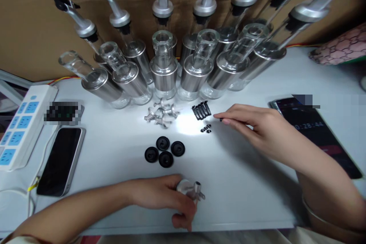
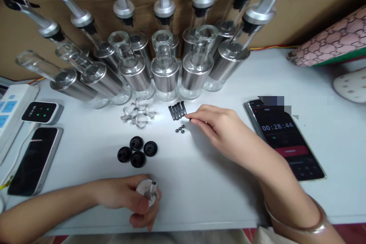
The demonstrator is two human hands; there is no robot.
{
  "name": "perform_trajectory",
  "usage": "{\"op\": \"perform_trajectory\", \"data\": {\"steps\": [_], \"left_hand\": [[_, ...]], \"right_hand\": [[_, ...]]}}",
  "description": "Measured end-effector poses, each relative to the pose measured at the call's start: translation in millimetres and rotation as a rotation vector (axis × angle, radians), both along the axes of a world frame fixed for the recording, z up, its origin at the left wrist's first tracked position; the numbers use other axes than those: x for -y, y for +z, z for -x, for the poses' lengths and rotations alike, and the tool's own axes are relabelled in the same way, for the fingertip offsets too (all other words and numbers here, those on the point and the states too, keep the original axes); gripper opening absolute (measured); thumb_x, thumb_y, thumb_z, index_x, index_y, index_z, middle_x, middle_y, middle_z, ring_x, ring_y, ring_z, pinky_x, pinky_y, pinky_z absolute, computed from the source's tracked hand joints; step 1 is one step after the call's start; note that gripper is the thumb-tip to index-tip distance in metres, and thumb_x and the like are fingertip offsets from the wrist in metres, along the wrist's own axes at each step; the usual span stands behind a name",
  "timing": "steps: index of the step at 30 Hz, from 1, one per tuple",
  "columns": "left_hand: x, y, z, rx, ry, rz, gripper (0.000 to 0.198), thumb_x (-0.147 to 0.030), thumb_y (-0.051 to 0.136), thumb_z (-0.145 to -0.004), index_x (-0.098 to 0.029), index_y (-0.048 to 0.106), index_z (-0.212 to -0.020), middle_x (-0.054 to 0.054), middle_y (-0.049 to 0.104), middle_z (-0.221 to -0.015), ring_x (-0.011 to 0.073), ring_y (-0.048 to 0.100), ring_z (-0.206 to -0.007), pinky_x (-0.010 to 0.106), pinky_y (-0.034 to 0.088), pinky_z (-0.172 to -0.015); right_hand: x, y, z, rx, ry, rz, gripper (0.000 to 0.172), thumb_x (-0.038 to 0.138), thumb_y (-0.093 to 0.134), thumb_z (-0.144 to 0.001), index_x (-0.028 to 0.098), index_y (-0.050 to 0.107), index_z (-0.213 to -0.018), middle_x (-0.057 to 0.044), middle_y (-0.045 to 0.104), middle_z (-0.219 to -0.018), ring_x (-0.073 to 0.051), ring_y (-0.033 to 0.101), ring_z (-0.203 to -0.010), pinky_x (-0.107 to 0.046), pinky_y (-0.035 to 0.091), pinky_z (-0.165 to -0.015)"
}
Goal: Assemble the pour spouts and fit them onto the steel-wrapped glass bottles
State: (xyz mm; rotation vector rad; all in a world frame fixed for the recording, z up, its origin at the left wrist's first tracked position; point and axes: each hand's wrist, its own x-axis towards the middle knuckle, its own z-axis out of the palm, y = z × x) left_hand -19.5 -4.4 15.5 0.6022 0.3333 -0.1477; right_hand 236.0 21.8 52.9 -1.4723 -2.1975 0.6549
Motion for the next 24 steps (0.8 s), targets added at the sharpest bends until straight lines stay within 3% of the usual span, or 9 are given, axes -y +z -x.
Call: {"op": "perform_trajectory", "data": {"steps": [3,9,14,24], "left_hand": [[-2,2.9,-1,-0.016,0.000,-0.008,0.055,-0.068,0.070,-0.068,-0.017,0.055,-0.053,-0.005,0.046,-0.048,0.0094,0.043,-0.050,0.024,0.045,-0.066],[-3,5.2,-4,-0.012,-0.001,-0.026,0.057,-0.070,0.068,-0.066,-0.017,0.055,-0.050,-0.005,0.046,-0.045,0.0098,0.043,-0.049,0.025,0.045,-0.063],[-2,4.3,-5,-0.020,0.016,-0.029,0.057,-0.069,0.068,-0.067,-0.017,0.053,-0.051,-0.005,0.045,-0.045,0.0104,0.044,-0.049,0.028,0.049,-0.069],[-1,3.5,-2,-0.046,0.007,-0.050,0.056,-0.070,0.067,-0.067,-0.017,0.055,-0.052,-0.006,0.044,-0.046,0.0108,0.043,-0.051,0.032,0.050,-0.078]], "right_hand": [[0,-4.4,1,0.043,0.012,0.001,0.024,0.019,0.044,-0.093,0.017,0.067,-0.091,-0.007,0.071,-0.087,-0.018,0.067,-0.077,-0.029,0.049,-0.068],[1,-13.4,6,0.149,-0.052,0.135,0.010,0.013,0.052,-0.082,0.017,0.060,-0.083,0.001,0.061,-0.060,-0.012,0.055,-0.049,-0.024,0.042,-0.050],[2,-21.0,10,0.157,-0.033,0.132,0.022,0.012,0.051,-0.083,0.015,0.060,-0.102,-0.001,0.063,-0.070,-0.013,0.058,-0.056,-0.024,0.045,-0.055],[2,-19.3,12,0.151,0.039,0.093,0.027,0.013,0.051,-0.085,0.012,0.061,-0.110,-0.009,0.067,-0.093,-0.018,0.066,-0.077,-0.031,0.053,-0.072]]}}
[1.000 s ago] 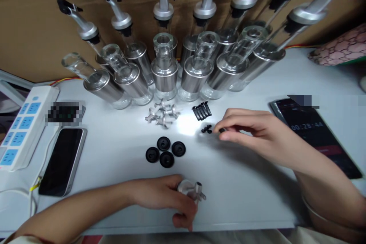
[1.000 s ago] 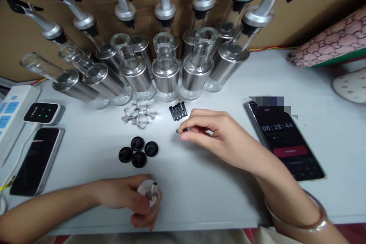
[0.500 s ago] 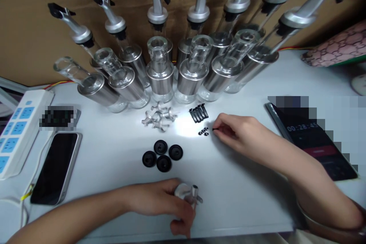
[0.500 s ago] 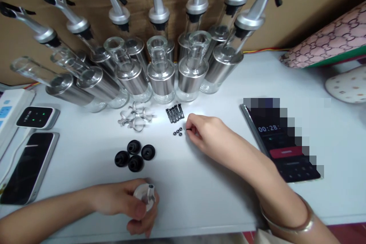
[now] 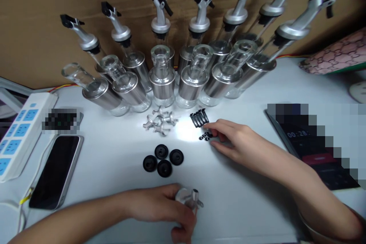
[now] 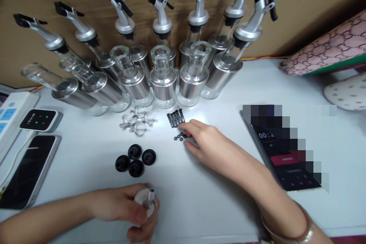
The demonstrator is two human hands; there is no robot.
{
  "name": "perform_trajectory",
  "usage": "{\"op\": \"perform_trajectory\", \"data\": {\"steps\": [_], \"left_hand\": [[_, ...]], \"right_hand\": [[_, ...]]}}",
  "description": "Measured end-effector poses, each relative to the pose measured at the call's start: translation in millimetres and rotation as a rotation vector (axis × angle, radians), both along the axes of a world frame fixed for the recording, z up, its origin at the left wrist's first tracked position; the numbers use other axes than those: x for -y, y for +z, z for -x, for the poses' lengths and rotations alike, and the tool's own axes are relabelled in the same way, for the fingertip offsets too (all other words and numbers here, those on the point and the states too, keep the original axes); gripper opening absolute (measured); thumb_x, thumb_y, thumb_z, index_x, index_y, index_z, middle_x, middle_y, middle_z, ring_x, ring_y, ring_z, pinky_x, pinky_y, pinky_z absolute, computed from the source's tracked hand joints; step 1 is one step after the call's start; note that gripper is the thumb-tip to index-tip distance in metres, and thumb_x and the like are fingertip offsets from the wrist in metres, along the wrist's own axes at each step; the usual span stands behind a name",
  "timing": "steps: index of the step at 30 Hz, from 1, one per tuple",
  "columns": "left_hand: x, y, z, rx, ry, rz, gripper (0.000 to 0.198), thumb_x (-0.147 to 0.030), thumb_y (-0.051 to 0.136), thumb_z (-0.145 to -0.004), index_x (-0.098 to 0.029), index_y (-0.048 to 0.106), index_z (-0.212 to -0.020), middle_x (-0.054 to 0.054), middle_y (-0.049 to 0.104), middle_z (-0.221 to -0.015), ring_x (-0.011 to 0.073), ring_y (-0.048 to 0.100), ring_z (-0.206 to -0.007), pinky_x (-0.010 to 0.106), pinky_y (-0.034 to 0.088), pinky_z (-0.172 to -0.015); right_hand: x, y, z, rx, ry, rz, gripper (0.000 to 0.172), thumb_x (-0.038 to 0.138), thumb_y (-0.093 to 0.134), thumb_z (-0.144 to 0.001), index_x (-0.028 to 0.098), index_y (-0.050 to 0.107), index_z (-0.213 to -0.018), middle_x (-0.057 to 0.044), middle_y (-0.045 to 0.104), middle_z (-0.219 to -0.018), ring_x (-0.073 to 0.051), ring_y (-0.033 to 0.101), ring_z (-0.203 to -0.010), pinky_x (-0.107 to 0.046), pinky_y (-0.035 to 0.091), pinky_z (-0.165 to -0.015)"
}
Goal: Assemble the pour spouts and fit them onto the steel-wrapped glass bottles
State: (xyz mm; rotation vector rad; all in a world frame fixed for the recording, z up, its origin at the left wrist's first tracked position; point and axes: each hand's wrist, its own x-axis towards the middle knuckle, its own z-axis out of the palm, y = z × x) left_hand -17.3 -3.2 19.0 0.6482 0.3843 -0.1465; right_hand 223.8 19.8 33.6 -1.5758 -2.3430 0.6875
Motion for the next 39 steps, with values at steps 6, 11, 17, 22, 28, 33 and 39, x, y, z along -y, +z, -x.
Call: {"op": "perform_trajectory", "data": {"steps": [6,11,17,22,28,33,39], "left_hand": [[2,-1.3,1,0.006,0.019,-0.010,0.056,-0.070,0.067,-0.067,-0.017,0.054,-0.053,-0.006,0.040,-0.045,0.0107,0.039,-0.049,0.030,0.045,-0.069],[1,-0.4,-1,-0.011,0.008,-0.024,0.057,-0.069,0.068,-0.066,-0.016,0.053,-0.052,-0.005,0.045,-0.047,0.0100,0.041,-0.052,0.025,0.034,-0.058],[1,0.1,0,-0.085,0.005,-0.087,0.051,-0.064,0.068,-0.065,-0.016,0.054,-0.054,-0.005,0.046,-0.049,0.0090,0.039,-0.052,0.024,0.030,-0.051],[4,-4.0,3,-0.213,-0.004,-0.125,0.046,-0.058,0.070,-0.061,-0.016,0.052,-0.057,-0.006,0.044,-0.052,0.0069,0.035,-0.050,0.023,0.024,-0.048],[3,-9.2,6,-0.329,-0.057,-0.089,0.039,-0.050,0.070,-0.062,-0.017,0.051,-0.063,-0.007,0.039,-0.050,0.0054,0.029,-0.045,0.024,0.017,-0.043],[4,-7.7,6,-0.347,-0.042,-0.052,0.037,-0.048,0.072,-0.063,-0.018,0.051,-0.063,-0.009,0.036,-0.047,0.0056,0.026,-0.042,0.023,0.018,-0.042],[11,-14.6,11,-0.419,0.055,0.012,0.047,-0.050,0.081,-0.055,-0.016,0.057,-0.078,-0.007,0.048,-0.063,0.0053,0.034,-0.052,0.021,0.022,-0.051]], "right_hand": [[0,-2.8,1,-0.015,-0.006,-0.001,0.026,0.013,0.052,-0.087,0.014,0.061,-0.111,-0.007,0.067,-0.087,-0.017,0.065,-0.072,-0.029,0.053,-0.066],[-1,-2.2,3,-0.006,-0.006,0.013,0.023,0.014,0.056,-0.086,0.013,0.064,-0.108,-0.008,0.068,-0.090,-0.019,0.067,-0.078,-0.031,0.054,-0.071],[0,-2.0,5,0.000,0.005,0.002,0.018,0.014,0.056,-0.087,0.014,0.064,-0.103,-0.008,0.068,-0.093,-0.019,0.067,-0.079,-0.031,0.053,-0.071],[0,-3.1,4,-0.015,-0.005,0.006,0.015,0.014,0.056,-0.087,0.017,0.065,-0.099,-0.006,0.067,-0.090,-0.017,0.066,-0.076,-0.029,0.052,-0.068],[-1,-3.7,5,-0.062,-0.017,0.011,0.015,0.013,0.057,-0.085,0.017,0.066,-0.096,-0.005,0.068,-0.086,-0.017,0.066,-0.074,-0.029,0.052,-0.066],[-1,-3.0,6,-0.074,-0.011,0.040,0.017,0.013,0.053,-0.088,0.016,0.067,-0.097,-0.009,0.069,-0.093,-0.019,0.068,-0.078,-0.033,0.055,-0.071],[0,-6.7,5,-0.070,-0.005,0.007,0.019,0.015,0.055,-0.087,0.016,0.064,-0.104,-0.010,0.063,-0.100,-0.020,0.066,-0.084,-0.035,0.056,-0.074]]}}
